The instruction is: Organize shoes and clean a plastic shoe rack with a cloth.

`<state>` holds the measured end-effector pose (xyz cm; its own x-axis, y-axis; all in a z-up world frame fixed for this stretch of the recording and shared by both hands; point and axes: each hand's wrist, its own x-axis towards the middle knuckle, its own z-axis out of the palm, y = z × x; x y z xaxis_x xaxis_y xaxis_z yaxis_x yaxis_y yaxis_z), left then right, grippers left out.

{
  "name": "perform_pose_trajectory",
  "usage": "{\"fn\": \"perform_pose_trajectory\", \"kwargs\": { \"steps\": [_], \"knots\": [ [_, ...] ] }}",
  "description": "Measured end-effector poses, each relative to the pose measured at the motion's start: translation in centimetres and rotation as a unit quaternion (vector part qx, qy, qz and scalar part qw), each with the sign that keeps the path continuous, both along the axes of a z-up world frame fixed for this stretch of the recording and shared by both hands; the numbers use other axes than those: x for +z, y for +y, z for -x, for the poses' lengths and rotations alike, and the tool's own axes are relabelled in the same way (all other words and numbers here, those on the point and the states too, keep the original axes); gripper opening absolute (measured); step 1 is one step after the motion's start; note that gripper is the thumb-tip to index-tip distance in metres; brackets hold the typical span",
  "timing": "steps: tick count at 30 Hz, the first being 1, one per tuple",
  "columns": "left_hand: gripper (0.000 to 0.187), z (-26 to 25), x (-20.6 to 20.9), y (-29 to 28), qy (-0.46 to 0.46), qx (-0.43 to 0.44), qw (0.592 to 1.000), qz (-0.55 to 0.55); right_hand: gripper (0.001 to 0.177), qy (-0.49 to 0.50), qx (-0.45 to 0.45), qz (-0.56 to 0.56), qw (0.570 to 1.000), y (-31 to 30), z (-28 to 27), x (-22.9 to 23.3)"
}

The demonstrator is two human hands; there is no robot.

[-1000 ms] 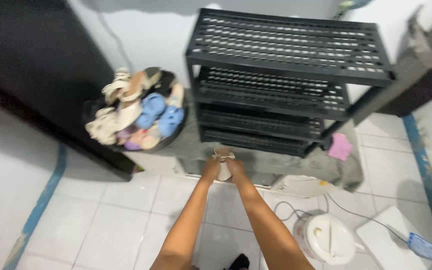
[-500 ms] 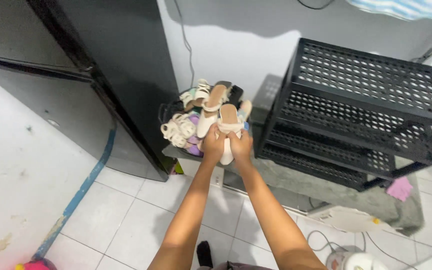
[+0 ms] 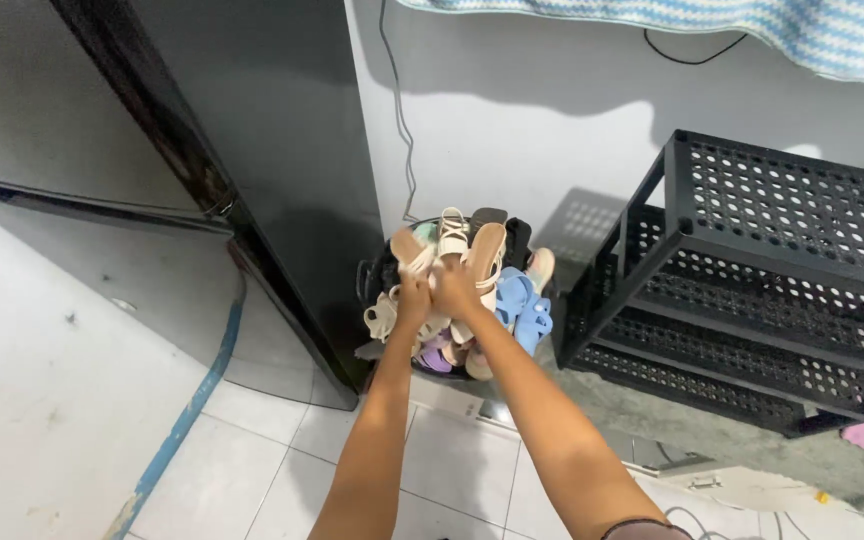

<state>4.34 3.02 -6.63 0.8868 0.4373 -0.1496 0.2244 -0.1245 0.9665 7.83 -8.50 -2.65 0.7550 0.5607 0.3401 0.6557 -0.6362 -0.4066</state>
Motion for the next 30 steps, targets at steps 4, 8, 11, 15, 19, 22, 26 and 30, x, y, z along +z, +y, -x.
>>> {"fn": "perform_pose_trajectory", "kwargs": {
  "steps": [4, 8, 11, 15, 19, 22, 26, 30],
  "knots": [
    [0.019, -1.4, -6.8, 1.1, -0.279, -0.07, 0.939, -0.186, 0.028, -0.092, 0.019, -0.044, 0.995, -0.1, 3.0, 1.8],
    [0.073, 1.6, -0.3, -0.8, -0.133, 0.027, 0.991, -0.004, 0.027, -0.046, 0.023, -0.102, 0.993, -0.7, 3.6, 2.7],
    [0.081, 0.5, -1.1, -1.4, -0.074, 0.089, 0.988, -0.105, 0.03, -0.041, 0.039, -0.159, 0.986, -1.6, 2.7, 2.8],
    [0.073, 1.7, 3.9, -4.2, -0.114, 0.085, 0.972, -0.187, 0.033, 0.001, -0.016, -0.22, 0.975, -4.1, 3.6, 5.1],
    [0.068, 0.9, 2.9, -8.6, -0.181, 0.078, 0.938, -0.286, 0.036, -0.023, -0.071, -0.208, 0.975, -9.1, 3.9, 6.1],
    [0.061, 2.9, 6.7, -14.0, -0.232, 0.052, 0.925, -0.296, 0.032, -0.05, -0.097, -0.235, 0.966, -14.2, 5.5, 7.8],
    [0.046, 5.3, 8.3, -22.3, -0.255, -0.128, 0.933, -0.22, 0.029, -0.027, -0.127, -0.249, 0.96, -23.4, 8.7, 8.7],
    [0.041, 6.1, 7.4, -31.9, -0.246, -0.263, 0.905, -0.226, 0.027, 0.007, -0.226, -0.275, 0.935, -33.8, 12.4, 8.5]
  ]
}}
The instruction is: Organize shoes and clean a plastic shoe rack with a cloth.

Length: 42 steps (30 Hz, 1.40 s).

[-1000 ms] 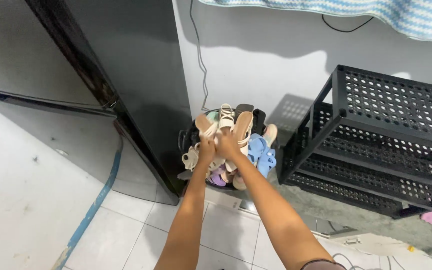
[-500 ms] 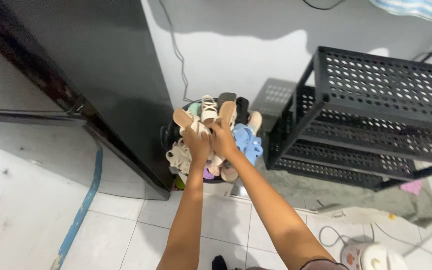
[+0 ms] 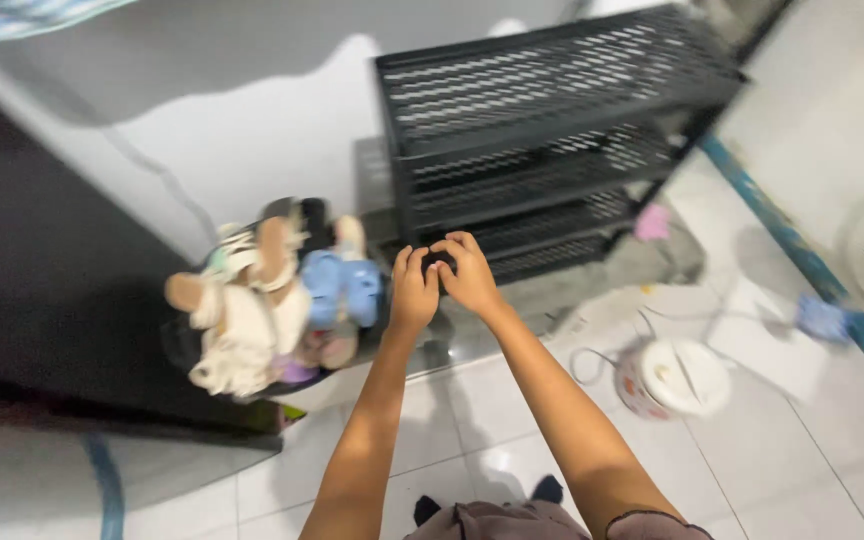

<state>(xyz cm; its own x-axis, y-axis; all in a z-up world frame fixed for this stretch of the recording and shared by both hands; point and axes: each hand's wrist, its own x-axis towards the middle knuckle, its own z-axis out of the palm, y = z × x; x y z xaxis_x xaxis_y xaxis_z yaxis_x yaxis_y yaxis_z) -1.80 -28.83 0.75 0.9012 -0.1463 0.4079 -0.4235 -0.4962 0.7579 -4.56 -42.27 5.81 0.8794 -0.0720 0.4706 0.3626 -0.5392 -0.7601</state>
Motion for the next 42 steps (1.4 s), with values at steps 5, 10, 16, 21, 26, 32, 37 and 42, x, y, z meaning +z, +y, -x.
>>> {"fn": "perform_pose_trajectory", "kwargs": {
  "steps": [5, 10, 16, 21, 26, 32, 37, 42],
  "knots": [
    [0.035, 2.2, -0.9, -13.9, 0.033, -0.103, 0.994, -0.019, 0.028, -0.01, -0.103, 0.016, 0.994, -13.5, 3.4, -2.9],
    [0.032, 4.1, -3.6, -27.8, 0.018, -0.155, 0.987, -0.027, 0.029, 0.042, -0.172, -0.011, 0.984, -25.6, 7.4, -3.7],
    [0.033, 5.4, -7.6, -41.5, 0.017, -0.156, 0.986, -0.049, 0.034, 0.038, -0.226, -0.005, 0.973, -38.7, 9.3, -7.9],
    [0.029, 5.3, -9.7, -48.3, 0.052, -0.18, 0.982, -0.034, 0.036, 0.035, -0.267, -0.005, 0.963, -46.6, 8.1, -12.2],
    [0.023, -0.9, -16.8, -54.0, 0.005, -0.161, 0.986, -0.045, 0.035, 0.02, -0.288, 0.032, 0.957, -52.7, 2.3, -19.4],
    [0.018, -7.6, -20.7, -59.1, 0.094, -0.155, 0.98, -0.079, 0.038, 0.112, -0.283, -0.046, 0.951, -56.4, -3.3, -21.3],
    [0.019, -12.3, -22.8, -63.4, 0.224, -0.104, 0.953, -0.174, 0.038, 0.117, -0.338, 0.043, 0.933, -61.7, -9.5, -31.3],
    [0.018, -16.0, -28.4, -67.3, 0.151, -0.076, 0.967, -0.193, 0.043, 0.108, -0.297, -0.094, 0.944, -63.9, -12.1, -35.4]
  ]
}}
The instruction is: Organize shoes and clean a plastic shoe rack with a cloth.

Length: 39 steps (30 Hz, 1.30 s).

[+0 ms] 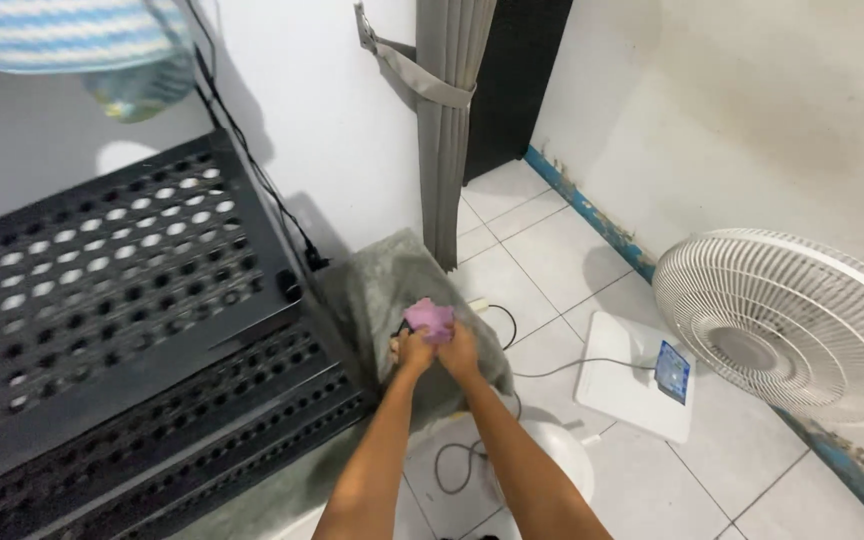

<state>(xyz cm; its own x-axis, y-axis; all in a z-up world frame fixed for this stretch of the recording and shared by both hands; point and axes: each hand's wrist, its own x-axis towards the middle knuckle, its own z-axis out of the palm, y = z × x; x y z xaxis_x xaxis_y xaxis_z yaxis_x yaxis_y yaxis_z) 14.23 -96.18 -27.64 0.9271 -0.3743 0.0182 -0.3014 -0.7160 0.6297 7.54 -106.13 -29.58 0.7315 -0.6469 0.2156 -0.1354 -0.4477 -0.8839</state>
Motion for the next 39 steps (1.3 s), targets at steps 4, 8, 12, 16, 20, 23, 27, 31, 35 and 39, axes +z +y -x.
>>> {"fn": "perform_pose_trajectory", "kwargs": {
  "steps": [4, 8, 12, 16, 20, 23, 27, 31, 35, 39],
  "knots": [
    [0.013, 0.1, -3.7, 0.1, -0.025, 0.076, 0.994, 0.071, 0.034, 0.002, -0.012, 0.025, 1.0, -0.8, -0.8, -2.6],
    [0.008, 1.2, -5.0, 1.1, -0.073, 0.182, 0.965, 0.174, 0.028, 0.022, -0.078, 0.017, 0.997, -0.3, -1.0, -5.0],
    [0.008, 1.8, -3.0, 2.9, -0.201, 0.286, 0.911, 0.221, 0.035, 0.041, -0.027, 0.065, 0.997, 2.2, -3.4, -7.6],
    [0.03, 1.8, -0.4, 3.0, -0.159, 0.277, 0.901, 0.294, 0.058, 0.16, 0.039, 0.028, 0.986, 5.5, -5.9, -1.7],
    [0.038, 1.6, -1.4, 4.3, -0.216, 0.255, 0.931, 0.15, 0.054, 0.263, 0.03, 0.049, 0.963, 6.3, -7.2, -0.8],
    [0.044, 1.9, -1.8, 4.8, -0.149, 0.242, 0.945, 0.164, 0.059, 0.219, 0.009, 0.03, 0.975, 6.0, -7.4, -3.6],
    [0.036, 3.1, 3.3, 4.9, -0.105, 0.204, 0.955, 0.19, 0.079, 0.135, 0.025, -0.053, 0.989, 5.7, -4.3, 3.1],
    [0.035, 5.9, 11.4, 4.9, -0.103, 0.166, 0.961, 0.197, 0.094, -0.16, 0.092, 0.004, 0.983, 5.1, 0.1, 10.5],
    [0.034, 8.4, 18.0, 5.4, -0.042, 0.141, 0.961, 0.234, 0.099, -0.207, 0.124, 0.011, 0.97, 3.9, 2.7, 16.7],
    [0.042, 10.1, 18.7, 6.3, -0.139, 0.112, 0.955, 0.236, 0.096, -0.19, 0.156, -0.133, 0.96, 3.2, 4.4, 23.0]
  ]
}}
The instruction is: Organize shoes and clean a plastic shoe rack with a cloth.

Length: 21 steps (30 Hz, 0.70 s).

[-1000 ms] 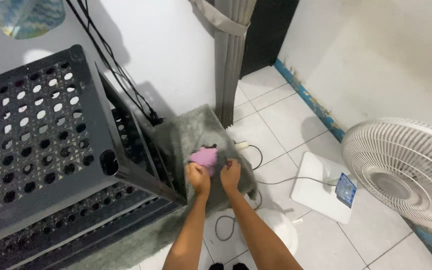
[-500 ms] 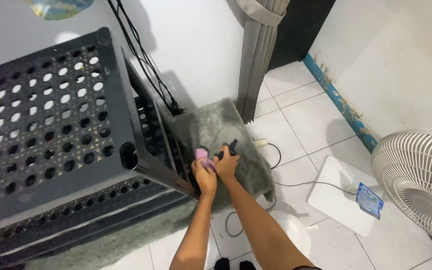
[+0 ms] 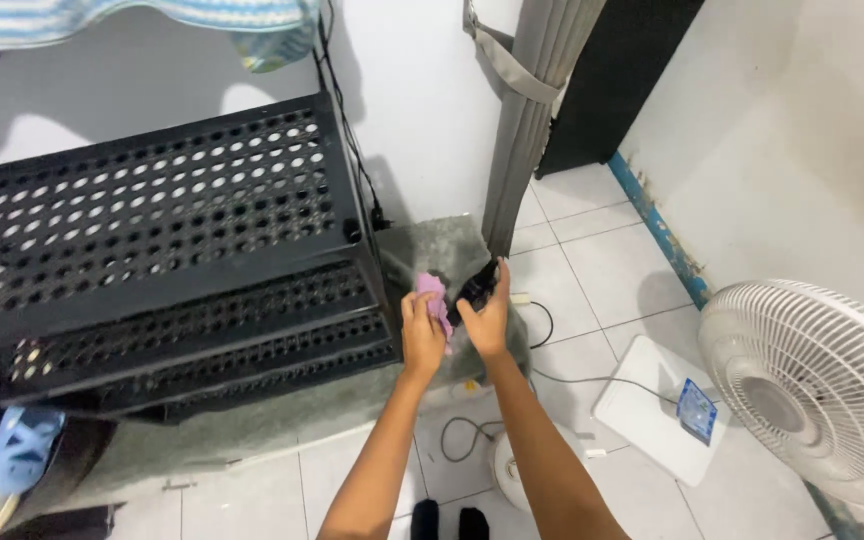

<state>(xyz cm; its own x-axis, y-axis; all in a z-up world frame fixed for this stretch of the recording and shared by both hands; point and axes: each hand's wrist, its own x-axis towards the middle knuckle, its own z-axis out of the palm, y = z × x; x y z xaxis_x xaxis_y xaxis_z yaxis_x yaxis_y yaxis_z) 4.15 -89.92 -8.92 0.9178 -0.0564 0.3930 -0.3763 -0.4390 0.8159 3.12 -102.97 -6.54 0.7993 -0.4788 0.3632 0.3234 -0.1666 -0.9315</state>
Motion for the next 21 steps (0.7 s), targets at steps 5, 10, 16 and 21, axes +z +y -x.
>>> {"fn": "perform_pose_trajectory", "kwargs": {
  "steps": [5, 10, 16, 21],
  "knots": [
    [0.032, 5.9, 11.9, 2.5, 0.114, -0.035, 0.992, 0.051, 0.093, 0.006, 0.125, -0.137, 0.983, 1.6, 3.9, 6.0],
    [0.031, 6.1, 6.7, 7.5, -0.027, -0.061, 0.997, 0.036, 0.078, -0.053, 0.251, -0.193, 0.947, 6.5, 6.7, 10.9],
    [0.045, 9.0, 8.7, 15.7, 0.087, -0.09, 0.977, 0.175, 0.072, -0.063, 0.361, -0.309, 0.878, 16.2, 9.1, 15.8],
    [0.046, 11.0, 8.9, 24.7, 0.069, -0.06, 0.968, 0.232, 0.073, -0.063, 0.385, -0.288, 0.875, 25.4, 9.9, 16.5]
  ]
}}
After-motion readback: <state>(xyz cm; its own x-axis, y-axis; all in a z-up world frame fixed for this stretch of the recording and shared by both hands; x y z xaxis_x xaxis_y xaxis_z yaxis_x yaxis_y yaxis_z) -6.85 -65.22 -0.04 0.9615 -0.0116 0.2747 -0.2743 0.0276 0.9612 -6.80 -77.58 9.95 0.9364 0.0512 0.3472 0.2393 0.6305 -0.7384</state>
